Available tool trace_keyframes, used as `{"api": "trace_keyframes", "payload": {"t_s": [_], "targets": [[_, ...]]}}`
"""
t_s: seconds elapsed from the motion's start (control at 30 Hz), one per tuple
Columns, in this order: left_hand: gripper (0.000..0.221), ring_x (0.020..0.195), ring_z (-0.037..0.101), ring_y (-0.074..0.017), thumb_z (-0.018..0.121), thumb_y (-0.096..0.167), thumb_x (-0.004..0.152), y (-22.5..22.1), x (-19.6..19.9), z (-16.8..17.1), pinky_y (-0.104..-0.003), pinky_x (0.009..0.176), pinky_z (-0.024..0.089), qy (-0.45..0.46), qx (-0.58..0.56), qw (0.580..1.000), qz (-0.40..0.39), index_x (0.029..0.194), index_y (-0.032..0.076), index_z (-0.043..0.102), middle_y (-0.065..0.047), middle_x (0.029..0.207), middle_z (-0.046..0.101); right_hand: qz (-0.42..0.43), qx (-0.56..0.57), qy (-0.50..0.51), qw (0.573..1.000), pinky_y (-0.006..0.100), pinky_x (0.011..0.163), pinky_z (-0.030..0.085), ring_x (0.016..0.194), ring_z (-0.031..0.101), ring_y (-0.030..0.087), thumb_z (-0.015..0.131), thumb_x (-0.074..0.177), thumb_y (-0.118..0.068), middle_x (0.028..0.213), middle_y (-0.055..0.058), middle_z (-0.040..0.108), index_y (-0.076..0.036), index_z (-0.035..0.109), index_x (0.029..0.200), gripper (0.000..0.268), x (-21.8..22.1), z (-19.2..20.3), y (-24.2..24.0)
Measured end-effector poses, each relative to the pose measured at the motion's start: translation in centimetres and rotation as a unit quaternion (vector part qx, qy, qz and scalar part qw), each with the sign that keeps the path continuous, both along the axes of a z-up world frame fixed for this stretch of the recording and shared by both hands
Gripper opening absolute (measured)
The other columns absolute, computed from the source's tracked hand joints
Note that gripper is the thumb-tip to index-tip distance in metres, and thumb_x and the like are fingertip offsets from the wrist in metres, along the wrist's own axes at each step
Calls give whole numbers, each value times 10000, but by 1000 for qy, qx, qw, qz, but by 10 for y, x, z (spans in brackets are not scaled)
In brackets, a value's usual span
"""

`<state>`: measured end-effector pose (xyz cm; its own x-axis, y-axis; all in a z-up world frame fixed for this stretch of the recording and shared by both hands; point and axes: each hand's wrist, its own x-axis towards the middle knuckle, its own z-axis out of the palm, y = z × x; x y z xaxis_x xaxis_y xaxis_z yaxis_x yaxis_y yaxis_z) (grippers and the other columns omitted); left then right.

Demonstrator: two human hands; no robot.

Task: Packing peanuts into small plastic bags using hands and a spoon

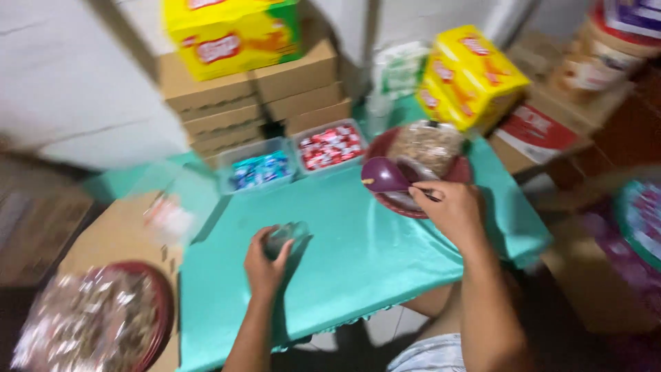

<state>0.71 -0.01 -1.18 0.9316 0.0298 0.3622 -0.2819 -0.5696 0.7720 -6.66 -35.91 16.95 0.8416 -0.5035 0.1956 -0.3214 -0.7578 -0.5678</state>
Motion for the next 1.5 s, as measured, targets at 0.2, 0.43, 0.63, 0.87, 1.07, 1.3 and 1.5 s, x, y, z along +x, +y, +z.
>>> {"api": "trace_keyframes", "payload": {"t_s": [0.2,0.43,0.63,0.87,1.07,1.3,1.5], "targets": [[634,1017,729,-302,953,385,704,1,2,-5,-432,945,557,13,-13,1000,-1,1225,173,659,-38,1084,767,125,-18,-53,991,412,623,554,630,694,322,827,854,-275,644,121,704,-286,848,953,102,22,1,72],[696,1013,730,-275,947,453,673,3,-3,5,-405,951,553,16,-23,1000,12,1239,188,641,-22,1068,775,241,-130,-112,955,318,707,598,696,740,197,844,847,-313,748,4,765,-300,831,900,57,34,-13,145],[659,979,744,-256,950,398,698,4,-1,4,-396,986,543,-40,-22,999,-1,1202,109,639,-75,1027,773,288,-135,-115,941,284,575,552,568,669,172,787,893,-282,626,-28,675,-271,826,930,55,29,-17,163],[650,990,743,-223,950,370,701,5,-2,10,-389,1044,506,-59,-19,998,-16,1204,94,646,-56,1044,768,276,-152,-140,938,263,561,532,568,669,168,826,881,-283,618,-31,663,-285,832,927,47,29,-15,148],[643,998,735,-250,945,366,719,8,-2,7,-418,1047,490,-59,-22,998,-23,1215,82,650,-76,1082,763,232,-133,-150,952,345,633,573,720,733,264,869,859,-257,779,39,750,-248,837,968,114,29,-7,105],[656,1043,696,-307,965,355,695,7,0,3,-450,1013,492,-5,-15,1000,-21,1235,133,668,-66,1148,736,115,-118,-145,976,430,699,600,822,737,358,876,857,-191,835,126,762,-168,841,1019,168,16,5,25],[628,1057,691,-285,957,268,718,3,-6,8,-429,1019,493,-15,-11,1000,-24,1243,133,639,-55,1176,723,-3,-110,-70,991,428,755,613,869,754,317,859,846,-263,841,87,774,-198,831,1003,172,-10,3,-30]]}}
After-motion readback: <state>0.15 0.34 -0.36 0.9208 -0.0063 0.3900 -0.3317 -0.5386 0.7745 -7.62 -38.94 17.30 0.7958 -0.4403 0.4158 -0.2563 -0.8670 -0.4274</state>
